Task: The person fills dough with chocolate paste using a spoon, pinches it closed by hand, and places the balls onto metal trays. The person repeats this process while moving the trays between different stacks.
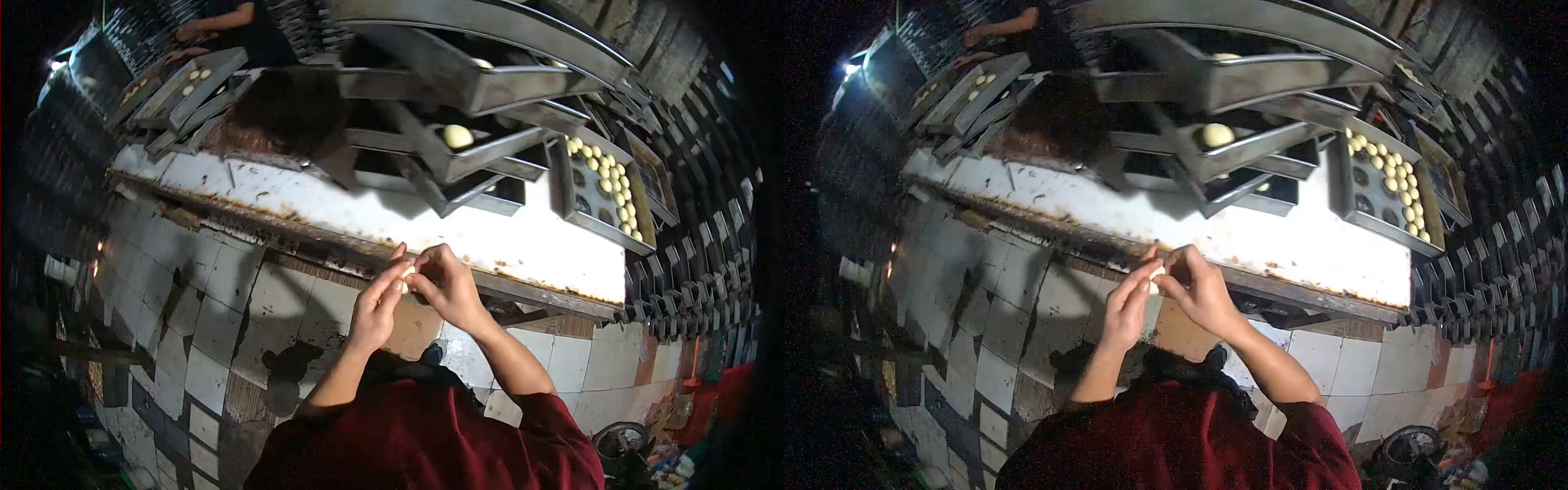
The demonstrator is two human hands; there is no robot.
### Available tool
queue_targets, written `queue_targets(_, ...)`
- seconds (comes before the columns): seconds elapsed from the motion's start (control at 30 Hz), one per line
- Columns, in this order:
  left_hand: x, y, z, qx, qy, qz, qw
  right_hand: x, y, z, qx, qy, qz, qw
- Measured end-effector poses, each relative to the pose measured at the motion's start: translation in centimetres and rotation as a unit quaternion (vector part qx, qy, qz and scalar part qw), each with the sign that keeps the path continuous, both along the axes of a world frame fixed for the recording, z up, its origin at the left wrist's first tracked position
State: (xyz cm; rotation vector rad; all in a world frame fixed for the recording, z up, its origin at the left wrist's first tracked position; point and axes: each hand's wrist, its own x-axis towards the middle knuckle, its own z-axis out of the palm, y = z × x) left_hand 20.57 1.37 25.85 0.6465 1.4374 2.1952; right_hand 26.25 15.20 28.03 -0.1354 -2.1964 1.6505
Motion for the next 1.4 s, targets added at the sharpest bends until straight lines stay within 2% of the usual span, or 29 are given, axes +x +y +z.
queue_targets(0.03, 0.8, 1.1, 0.5, -0.068, 0.15, -0.015, 0.986, 0.9, 1.6, -0.1, -0.003, 0.003, -0.007, 1.0)
queue_targets(0.07, 1.3, 2.4, 0.3, -0.074, 0.201, -0.016, 0.977, 1.8, 3.1, -0.2, -0.066, -0.033, 0.021, 0.997)
queue_targets(0.17, 2.6, 6.9, 1.0, -0.063, 0.184, 0.069, 0.979, 4.0, 5.9, 0.2, -0.193, -0.064, 0.047, 0.978)
queue_targets(0.2, 3.3, 8.5, 1.3, 0.044, -0.038, 0.063, 0.996, 4.4, 6.5, 0.1, -0.006, 0.051, -0.004, 0.999)
queue_targets(0.23, 3.1, 9.6, 0.3, 0.056, -0.044, 0.082, 0.994, 4.7, 6.9, 0.1, 0.181, 0.164, -0.056, 0.968)
queue_targets(0.3, 4.2, 11.0, 0.2, 0.055, -0.119, 0.027, 0.991, 5.7, 7.9, 0.5, 0.174, 0.153, -0.076, 0.97)
queue_targets(0.37, 5.4, 12.0, 0.5, 0.05, -0.139, 0.012, 0.989, 6.1, 10.2, 0.8, 0.111, 0.121, -0.066, 0.984)
queue_targets(0.43, 6.6, 12.8, 1.8, -0.028, 0.094, 0.034, 0.995, 6.1, 12.2, 0.2, 0.031, 0.109, -0.042, 0.993)
queue_targets(0.47, 6.2, 12.8, 1.2, -0.052, 0.168, 0.038, 0.984, 6.3, 12.9, 0.4, -0.082, 0.035, 0.013, 0.996)
queue_targets(0.5, 6.2, 13.2, 0.9, -0.055, 0.169, 0.037, 0.983, 6.5, 13.4, 0.5, -0.192, -0.04, 0.066, 0.978)
queue_targets(0.57, 6.1, 14.2, 0.8, 0.002, -0.02, 0.031, 0.999, 6.7, 13.6, 0.3, -0.21, -0.049, 0.074, 0.974)
queue_targets(0.6, 6.0, 15.4, 1.3, 0.025, -0.011, 0.073, 0.997, 6.9, 13.3, 0.6, -0.046, 0.048, 0.025, 0.997)
queue_targets(0.63, 5.7, 15.9, 1.3, 0.027, -0.008, 0.069, 0.997, 7.1, 12.9, 0.7, 0.121, 0.142, -0.026, 0.982)
queue_targets(0.7, 5.2, 16.7, 0.7, 0.076, -0.17, 0.081, 0.979, 7.2, 13.0, 0.6, 0.143, 0.144, -0.041, 0.978)
queue_targets(0.77, 5.1, 17.2, 0.1, 0.073, -0.178, 0.046, 0.98, 6.7, 14.4, 0.7, 0.238, 0.169, -0.105, 0.951)
queue_targets(0.8, 5.2, 17.4, 0.0, 0.037, -0.037, 0.032, 0.998, 6.1, 15.0, 0.2, 0.122, 0.176, -0.072, 0.974)
queue_targets(0.83, 5.2, 17.6, -0.1, 0.002, 0.103, 0.017, 0.995, 5.9, 15.2, -0.2, 0.126, 0.173, -0.076, 0.974)
queue_targets(0.9, 4.8, 18.2, -0.4, 0.01, 0.065, 0.017, 0.998, 5.5, 15.3, -0.5, -0.236, 0.089, -0.068, 0.965)
queue_targets(0.93, 4.5, 18.6, -0.6, 0.013, 0.031, 0.022, 0.999, 5.0, 15.2, -1.7, -0.149, 0.124, -0.101, 0.976)
queue_targets(0.97, 4.1, 19.0, -0.8, 0.017, -0.003, 0.025, 1.0, 4.7, 14.8, -2.3, -0.144, 0.122, -0.105, 0.976)
queue_targets(1.0, 3.8, 19.8, -0.9, 0.078, -0.162, 0.017, 0.984, 4.4, 14.5, -2.7, -0.002, 0.134, -0.169, 0.976)
queue_targets(1.03, 3.2, 20.2, -0.9, 0.052, -0.238, 0.011, 0.97, 4.0, 14.1, -3.0, 0.141, 0.145, -0.228, 0.953)
queue_targets(1.1, 2.5, 20.4, -0.6, 0.02, -0.372, -0.046, 0.927, 3.4, 12.8, -3.8, 0.202, 0.123, -0.213, 0.948)
queue_targets(1.13, 1.1, 19.9, -4.1, 0.178, -0.422, -0.274, 0.846, 3.2, 12.6, -5.0, 0.204, 0.107, -0.231, 0.945)
queue_targets(1.17, -0.5, 19.5, -7.6, 0.318, -0.433, -0.482, 0.693, 3.1, 12.9, -6.0, 0.206, 0.094, -0.247, 0.942)
queue_targets(1.2, -1.2, 18.7, -6.4, 0.089, -0.391, -0.482, 0.779, 3.3, 13.2, -6.2, 0.05, 0.001, -0.239, 0.97)
queue_targets(1.23, -1.6, 17.9, -4.7, -0.145, -0.327, -0.45, 0.818, 3.6, 14.1, -5.8, -0.108, -0.094, -0.224, 0.964)
queue_targets(1.33, -6.4, 14.8, -3.6, -0.181, -0.189, -0.607, 0.751, 4.2, 18.3, 5.0, 0.025, -0.28, -0.017, 0.959)
queue_targets(1.4, -9.1, 13.1, -5.2, -0.15, -0.159, -0.662, 0.717, 3.3, 18.5, 16.2, 0.201, -0.246, 0.053, 0.947)
